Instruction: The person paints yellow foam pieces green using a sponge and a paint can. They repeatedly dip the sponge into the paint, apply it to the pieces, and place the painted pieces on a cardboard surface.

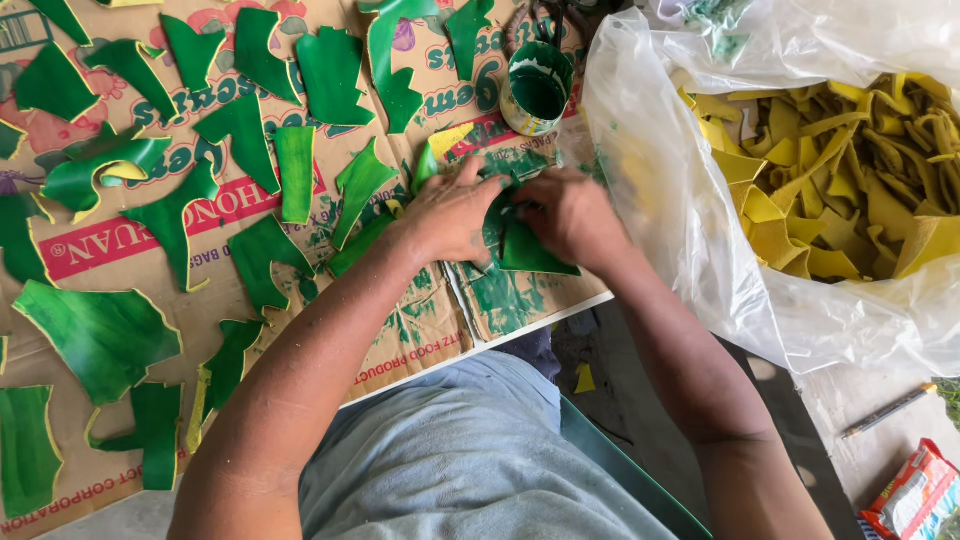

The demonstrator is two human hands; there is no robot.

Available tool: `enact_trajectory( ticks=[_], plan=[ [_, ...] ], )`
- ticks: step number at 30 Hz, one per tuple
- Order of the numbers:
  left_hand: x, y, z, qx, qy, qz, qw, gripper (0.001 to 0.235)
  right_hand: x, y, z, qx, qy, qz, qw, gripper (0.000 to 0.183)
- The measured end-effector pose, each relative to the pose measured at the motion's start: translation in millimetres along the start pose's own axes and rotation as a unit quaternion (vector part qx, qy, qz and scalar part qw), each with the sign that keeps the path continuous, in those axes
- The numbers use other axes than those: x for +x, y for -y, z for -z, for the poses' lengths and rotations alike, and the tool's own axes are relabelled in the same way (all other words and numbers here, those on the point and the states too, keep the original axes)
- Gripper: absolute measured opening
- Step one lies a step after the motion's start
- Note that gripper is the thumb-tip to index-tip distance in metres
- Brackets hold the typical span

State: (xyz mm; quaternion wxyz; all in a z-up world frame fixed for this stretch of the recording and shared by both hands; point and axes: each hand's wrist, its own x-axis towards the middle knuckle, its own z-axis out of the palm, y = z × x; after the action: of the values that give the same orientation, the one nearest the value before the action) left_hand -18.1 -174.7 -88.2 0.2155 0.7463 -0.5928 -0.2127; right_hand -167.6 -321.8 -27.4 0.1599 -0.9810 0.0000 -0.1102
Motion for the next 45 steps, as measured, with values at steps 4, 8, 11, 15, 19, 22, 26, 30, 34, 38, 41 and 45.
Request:
enact_trajectory(
  ticks=[4,8,11,15,19,22,26,30,34,38,41,45],
  plan=[
    [-2.3,4.6,0.4,-0.002,-0.003,-0.002,1.000,0.112,-16.7,15.8,-13.2,0.036,0.047,-0.032,0.998,0.017],
    [0.1,2.4,-2.6,0.011,0.000,-0.004,1.000,0.113,-52.7,37.8,1.4,0.101,0.132,0.000,0.986,0.015],
    [0.2,4.5,1.0,0.013,0.009,0.005,1.000,0.113,-55.7,33.2,39.7,0.192,0.163,-0.081,0.964,0.019],
    [-2.9,1.7,-3.1,0.009,-0.007,-0.011,1.000,0.112,-26.2,-5.1,51.6,0.135,0.052,-0.010,0.989,0.020],
    [-3.3,-1.8,4.9,0.032,0.000,-0.002,0.999,0.114,4.6,-29.4,13.8,0.044,0.073,0.046,0.995,0.019],
    [-3.0,-5.0,6.5,0.056,0.002,0.003,0.998,0.113,-18.4,-24.5,9.3,0.056,0.116,0.059,0.990,0.022],
    [1.3,-11.9,8.7,0.092,0.050,0.018,0.994,0.112,-77.2,-1.9,44.7,0.105,0.148,0.039,0.983,0.019],
    [-0.2,-16.0,12.1,0.117,0.049,0.012,0.992,0.109,-82.7,3.9,65.4,0.132,0.079,-0.054,0.987,0.021],
    [-1.6,-11.7,16.9,0.093,0.006,-0.026,0.995,0.111,-33.3,0.3,40.8,0.062,0.037,-0.037,0.997,0.017],
    [-1.7,-6.3,7.9,0.082,0.000,-0.018,0.996,0.112,-0.1,2.5,3.0,0.012,0.023,-0.031,0.999,0.017],
    [-0.5,-2.8,10.8,0.083,0.008,-0.001,0.997,0.111,-11.3,20.2,-7.2,0.012,0.051,-0.027,0.998,0.016],
    [1.0,-6.5,8.6,0.091,0.051,0.020,0.994,0.113,-63.3,55.9,-1.5,0.106,0.134,-0.027,0.985,0.017]
  ],
)
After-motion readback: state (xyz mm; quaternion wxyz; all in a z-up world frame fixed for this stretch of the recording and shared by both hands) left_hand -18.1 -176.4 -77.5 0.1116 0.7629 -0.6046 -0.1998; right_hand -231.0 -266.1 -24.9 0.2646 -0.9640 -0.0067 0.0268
